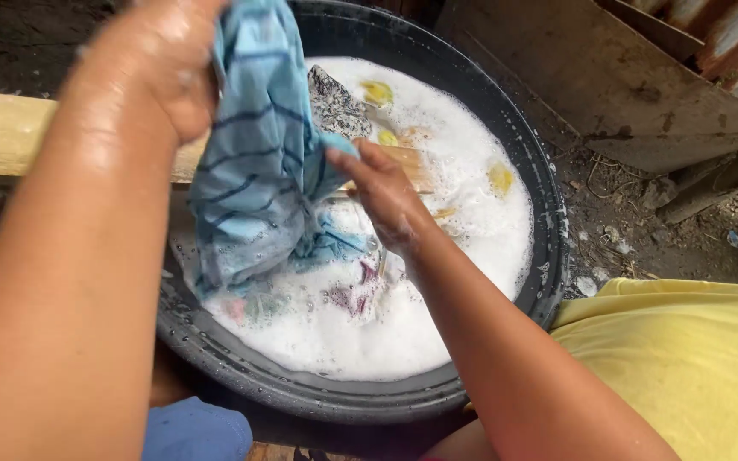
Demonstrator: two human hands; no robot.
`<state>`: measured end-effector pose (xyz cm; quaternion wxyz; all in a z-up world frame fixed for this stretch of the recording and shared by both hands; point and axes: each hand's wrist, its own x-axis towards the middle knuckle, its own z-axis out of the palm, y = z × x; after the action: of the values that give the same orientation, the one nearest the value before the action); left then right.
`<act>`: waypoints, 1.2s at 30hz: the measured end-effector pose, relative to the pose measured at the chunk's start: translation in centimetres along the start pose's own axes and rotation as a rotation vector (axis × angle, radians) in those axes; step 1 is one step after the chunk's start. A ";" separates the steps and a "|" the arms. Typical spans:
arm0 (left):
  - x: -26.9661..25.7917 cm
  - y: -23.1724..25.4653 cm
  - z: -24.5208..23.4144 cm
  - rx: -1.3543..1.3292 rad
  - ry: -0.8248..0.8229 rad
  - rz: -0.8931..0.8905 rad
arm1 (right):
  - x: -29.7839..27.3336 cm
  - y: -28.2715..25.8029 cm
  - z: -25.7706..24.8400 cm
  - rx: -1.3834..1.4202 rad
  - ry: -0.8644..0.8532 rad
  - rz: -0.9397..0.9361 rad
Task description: Washing clothes by hand in a large basin using soap and a wooden scrubbing board.
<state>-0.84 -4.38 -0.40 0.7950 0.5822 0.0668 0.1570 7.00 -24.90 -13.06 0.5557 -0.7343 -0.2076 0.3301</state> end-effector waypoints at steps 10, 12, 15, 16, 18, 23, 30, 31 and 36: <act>-0.9 -8.0 6.6 0.094 0.133 -0.392 | -0.3 -12.8 2.1 0.210 0.487 -0.704; -2.2 -5.3 8.5 0.017 0.046 -0.301 | 1.5 -12.9 -2.1 0.091 0.574 -0.686; -4.9 -0.5 9.7 0.284 -0.070 -0.330 | 4.1 -16.0 -7.4 -0.097 0.818 -0.768; -5.2 -0.9 9.5 0.578 -0.243 -0.398 | 3.1 -18.0 -7.6 0.073 0.862 -0.655; -4.1 -6.1 8.5 0.867 -0.428 -0.442 | 1.3 -20.6 -8.2 0.228 0.915 -0.553; -1.9 -15.1 6.9 0.904 -0.395 -0.383 | -0.6 -20.5 -7.3 -0.430 0.249 -0.575; -1.5 1.2 4.9 -0.338 -0.195 0.019 | -3.7 -3.5 -4.8 0.094 0.152 -0.127; -0.5 1.1 3.5 -0.539 -0.285 0.064 | -3.9 -2.0 -4.3 -0.091 0.247 0.071; -1.9 -0.7 3.5 -0.462 -0.196 -0.011 | -1.2 -3.7 -3.7 0.047 0.445 0.006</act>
<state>-1.56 -8.34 -0.14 0.9105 0.3972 -0.0451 0.1063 9.02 -27.16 -8.63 0.6036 -0.7765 -0.0700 0.1666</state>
